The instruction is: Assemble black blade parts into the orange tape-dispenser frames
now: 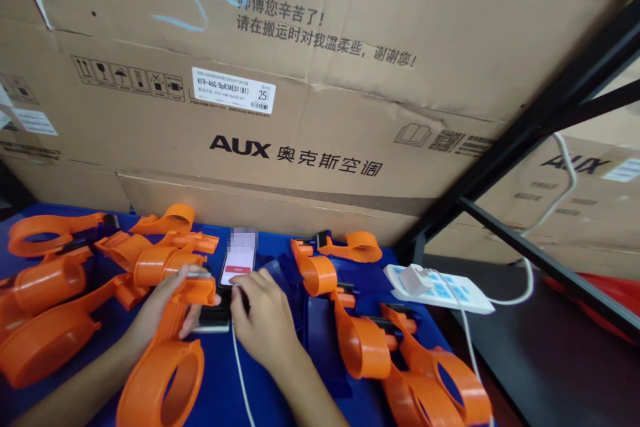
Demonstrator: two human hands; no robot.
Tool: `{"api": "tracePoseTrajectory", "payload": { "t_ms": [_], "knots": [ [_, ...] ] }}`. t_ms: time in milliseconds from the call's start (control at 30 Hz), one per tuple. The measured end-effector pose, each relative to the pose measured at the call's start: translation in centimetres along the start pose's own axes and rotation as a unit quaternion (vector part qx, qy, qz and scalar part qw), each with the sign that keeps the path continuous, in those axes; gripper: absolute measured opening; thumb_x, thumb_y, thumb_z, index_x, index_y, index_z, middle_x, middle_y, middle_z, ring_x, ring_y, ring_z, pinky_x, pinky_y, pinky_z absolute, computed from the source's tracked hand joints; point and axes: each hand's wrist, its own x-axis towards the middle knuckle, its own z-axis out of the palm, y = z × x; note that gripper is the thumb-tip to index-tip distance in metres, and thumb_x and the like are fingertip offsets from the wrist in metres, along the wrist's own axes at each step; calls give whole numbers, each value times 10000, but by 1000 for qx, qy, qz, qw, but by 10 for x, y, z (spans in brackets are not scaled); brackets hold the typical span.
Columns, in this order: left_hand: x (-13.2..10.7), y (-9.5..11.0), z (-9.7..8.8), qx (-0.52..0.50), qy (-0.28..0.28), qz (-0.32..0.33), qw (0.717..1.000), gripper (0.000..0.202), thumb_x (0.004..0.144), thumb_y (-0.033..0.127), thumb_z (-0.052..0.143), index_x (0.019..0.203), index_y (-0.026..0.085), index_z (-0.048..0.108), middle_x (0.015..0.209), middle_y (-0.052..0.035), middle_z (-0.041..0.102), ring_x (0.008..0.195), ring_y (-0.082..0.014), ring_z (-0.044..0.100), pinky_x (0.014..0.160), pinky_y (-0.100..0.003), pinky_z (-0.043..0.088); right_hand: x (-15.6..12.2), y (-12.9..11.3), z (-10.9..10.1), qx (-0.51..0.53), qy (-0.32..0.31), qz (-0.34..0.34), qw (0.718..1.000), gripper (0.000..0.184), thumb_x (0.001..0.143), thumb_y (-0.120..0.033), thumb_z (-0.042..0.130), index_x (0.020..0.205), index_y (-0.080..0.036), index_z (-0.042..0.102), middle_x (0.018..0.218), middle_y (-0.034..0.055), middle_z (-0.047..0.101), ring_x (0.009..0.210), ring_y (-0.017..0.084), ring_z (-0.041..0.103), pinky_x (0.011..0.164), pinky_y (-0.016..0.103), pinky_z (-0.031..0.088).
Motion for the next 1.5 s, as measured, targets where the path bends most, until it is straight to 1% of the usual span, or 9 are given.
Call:
{"api": "tracePoseTrajectory", "payload": {
  "t_ms": [67,200,467,833,900,1033,1100,1333,1500],
  "knots": [
    [-2,-2,5,12,30,-15,999,470,967,613,553,1056,163,654,659,-74,768,301,-91,494,341,-177,343,0,-4,-5,69,47,25,996,185,1046,-259,536,1082,-222,714,911,38,713,809,187,620,742,304,487],
    [-8,-6,14,27,14,-35,999,516,918,661,611,1042,163,657,447,17,615,311,-108,475,335,-172,370,0,-13,-4,132,47,36,989,184,988,-292,651,1150,-227,709,918,23,696,762,165,593,685,277,462],
    [-12,-8,18,79,-67,-37,994,365,936,531,685,1060,190,643,507,39,609,407,-118,556,389,-173,465,2,-13,1,139,45,50,988,120,950,-223,675,835,-211,708,830,13,651,798,172,581,702,276,432],
    [-10,20,1,5,-23,24,999,369,1000,511,547,1027,169,682,666,-63,763,309,-84,515,351,-174,382,-1,-9,-39,35,135,62,988,148,971,-279,661,834,-221,663,846,19,658,824,199,573,770,320,438],
    [-9,26,-3,-30,-25,30,999,377,1021,507,491,1038,176,671,696,-75,773,303,-82,503,345,-177,384,-2,-5,-49,0,100,54,994,157,975,-270,644,827,-220,655,802,9,622,793,192,562,755,313,432],
    [-9,31,-6,-63,-41,22,997,344,1032,479,466,1064,188,645,677,-75,762,314,-95,511,341,-175,388,-4,-5,-59,-50,-127,19,990,143,920,-154,643,793,-218,647,731,-17,598,754,169,569,701,276,411],
    [-9,29,-4,-54,-36,21,998,332,1031,471,472,1052,186,641,663,-73,756,315,-94,514,347,-171,389,-5,-8,-56,-89,-187,28,978,155,859,-90,652,766,-213,631,704,-24,611,741,162,579,650,258,382],
    [-11,17,2,-40,-26,-12,999,351,1016,493,499,996,178,653,668,-74,764,300,-89,503,357,-188,355,-9,-7,-33,-204,-214,22,955,98,835,-103,666,812,-197,658,824,36,710,825,210,644,647,285,369],
    [-8,9,2,-9,-5,5,1000,435,1006,564,502,1005,165,675,629,-68,747,318,-112,512,371,-221,382,-7,-14,-39,-133,-164,3,978,81,884,-172,691,814,-212,681,778,21,695,758,202,640,640,288,407]
  ]
}}
